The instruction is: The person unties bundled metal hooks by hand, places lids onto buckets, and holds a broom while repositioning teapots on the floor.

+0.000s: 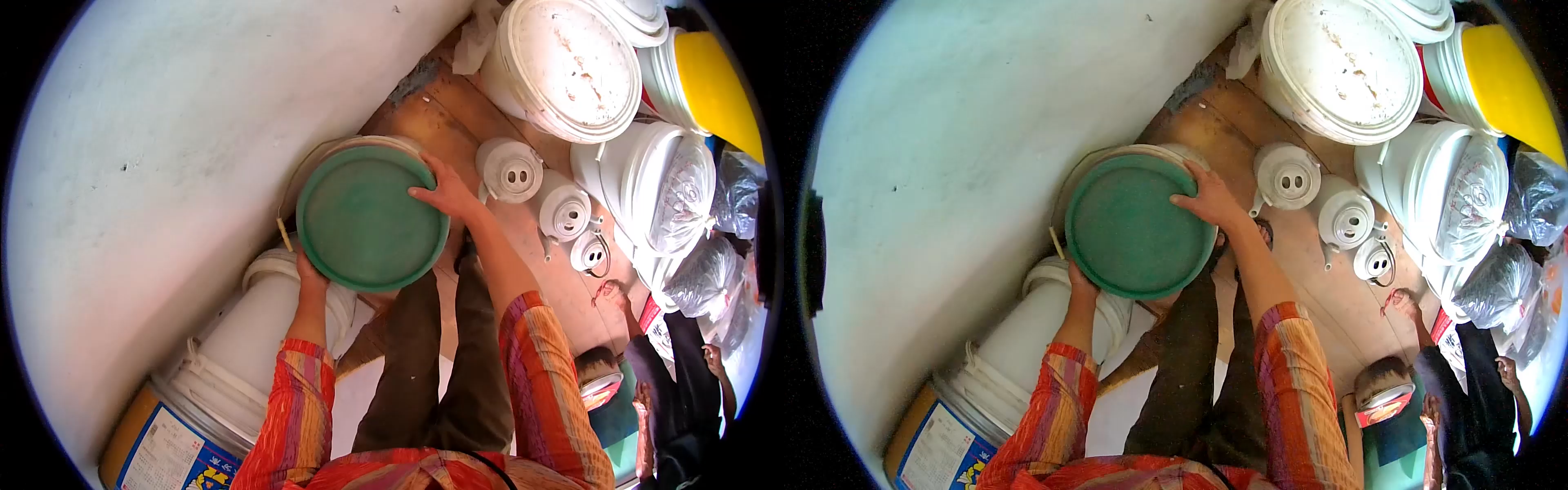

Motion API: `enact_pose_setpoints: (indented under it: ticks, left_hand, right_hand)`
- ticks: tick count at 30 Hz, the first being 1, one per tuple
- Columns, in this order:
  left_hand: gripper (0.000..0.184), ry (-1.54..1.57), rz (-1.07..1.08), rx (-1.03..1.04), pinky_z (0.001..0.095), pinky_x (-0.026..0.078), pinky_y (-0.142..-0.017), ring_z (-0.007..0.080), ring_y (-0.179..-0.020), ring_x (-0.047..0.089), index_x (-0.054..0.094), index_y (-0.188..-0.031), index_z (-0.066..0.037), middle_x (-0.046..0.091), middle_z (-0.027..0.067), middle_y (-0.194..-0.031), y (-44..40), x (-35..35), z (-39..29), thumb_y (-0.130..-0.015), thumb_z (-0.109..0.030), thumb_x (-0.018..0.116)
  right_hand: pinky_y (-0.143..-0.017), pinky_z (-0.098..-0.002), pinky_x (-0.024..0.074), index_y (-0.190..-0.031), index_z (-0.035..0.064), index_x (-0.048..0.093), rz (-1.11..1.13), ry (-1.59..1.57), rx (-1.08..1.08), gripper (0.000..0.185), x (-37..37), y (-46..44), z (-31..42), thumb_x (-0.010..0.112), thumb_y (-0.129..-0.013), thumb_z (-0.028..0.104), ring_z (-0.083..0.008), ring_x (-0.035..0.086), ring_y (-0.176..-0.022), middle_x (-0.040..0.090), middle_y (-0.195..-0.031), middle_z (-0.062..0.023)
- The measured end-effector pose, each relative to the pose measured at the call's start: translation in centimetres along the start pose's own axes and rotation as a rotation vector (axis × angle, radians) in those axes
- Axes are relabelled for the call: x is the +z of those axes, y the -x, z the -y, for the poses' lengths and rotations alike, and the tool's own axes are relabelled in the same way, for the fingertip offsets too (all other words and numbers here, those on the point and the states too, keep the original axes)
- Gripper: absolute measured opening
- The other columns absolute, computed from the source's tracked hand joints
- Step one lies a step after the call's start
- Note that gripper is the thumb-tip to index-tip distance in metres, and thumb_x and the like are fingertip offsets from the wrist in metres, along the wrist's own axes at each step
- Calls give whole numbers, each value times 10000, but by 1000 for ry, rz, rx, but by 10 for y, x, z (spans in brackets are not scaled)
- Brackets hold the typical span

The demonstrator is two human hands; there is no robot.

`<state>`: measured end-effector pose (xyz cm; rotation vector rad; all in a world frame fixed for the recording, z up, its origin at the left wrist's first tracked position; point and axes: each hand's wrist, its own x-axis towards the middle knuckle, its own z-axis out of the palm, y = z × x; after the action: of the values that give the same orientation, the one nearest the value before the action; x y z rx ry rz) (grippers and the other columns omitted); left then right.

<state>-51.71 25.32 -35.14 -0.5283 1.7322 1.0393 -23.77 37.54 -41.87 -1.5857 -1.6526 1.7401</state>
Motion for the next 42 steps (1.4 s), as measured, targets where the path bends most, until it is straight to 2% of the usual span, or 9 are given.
enact_pose_setpoints:
  ticks: [8,14,16,18,22,25,27,34,42]
  left_hand:
    - [480,-79,132,154,397,322,-1012,303,-1197,376,330,-1356,-60,384,130,-1344,31,-1,6,-952,-316,374]
    - [401,-564,-325,805,375,275,-1034,257,-1208,370,413,-1279,-25,388,139,-1329,113,25,26,-912,-180,463]
    - [379,-921,261,1068,379,269,-1031,266,-1208,385,461,-1226,-34,431,147,-1294,140,61,17,-861,-122,512]
    - [362,-1407,520,1208,397,286,-1011,293,-1170,424,500,-1177,-47,491,152,-1222,154,136,-4,-821,-98,543]
    - [287,-1867,669,1492,445,318,-967,316,-1108,468,574,-1081,-51,563,125,-1133,70,244,-7,-814,-149,533]
    - [306,-2318,562,1283,451,352,-951,323,-1087,502,596,-1061,-48,579,133,-1127,25,257,-18,-844,-211,456]
    - [370,-2425,473,736,451,397,-921,326,-1051,538,603,-1048,-29,586,157,-1112,22,254,-25,-863,-248,371]
    - [387,-2251,401,891,454,416,-894,365,-1006,548,623,-1004,-46,590,190,-1076,-32,205,-54,-863,-253,328]
    - [394,-2182,257,760,461,428,-842,380,-950,561,622,-1012,-66,599,200,-1042,-19,214,-71,-884,-273,313]
  right_hand:
    - [-929,-456,389,-1365,119,333,-21,-4,49,830,1,6,7,695,-687,433,-398,464,-1101,487,-1153,-252]
    - [-930,-448,395,-1355,89,334,-85,21,154,836,9,11,16,692,-687,442,-385,458,-1120,466,-1205,-231]
    - [-930,-445,398,-1353,75,329,-104,36,168,844,11,12,11,692,-686,445,-381,457,-1126,459,-1221,-226]
    - [-929,-436,402,-1350,48,319,-96,8,170,870,12,11,9,698,-677,448,-373,457,-1133,457,-1233,-221]
    - [-935,-428,398,-1349,47,319,-66,26,109,882,16,2,-3,709,-667,446,-370,462,-1128,461,-1226,-220]
    - [-935,-428,397,-1349,42,317,-44,-17,158,882,10,8,12,715,-668,436,-370,468,-1118,466,-1219,-219]
    - [-919,-434,410,-1348,41,316,-39,61,123,878,15,11,15,716,-670,430,-367,471,-1111,471,-1213,-217]
    - [-934,-442,400,-1341,38,340,37,81,118,864,20,-10,54,726,-664,411,-365,456,-1132,465,-1231,-211]
    - [-945,-439,391,-1337,60,358,154,162,133,854,20,-39,62,716,-658,436,-358,432,-1167,441,-1282,-175]
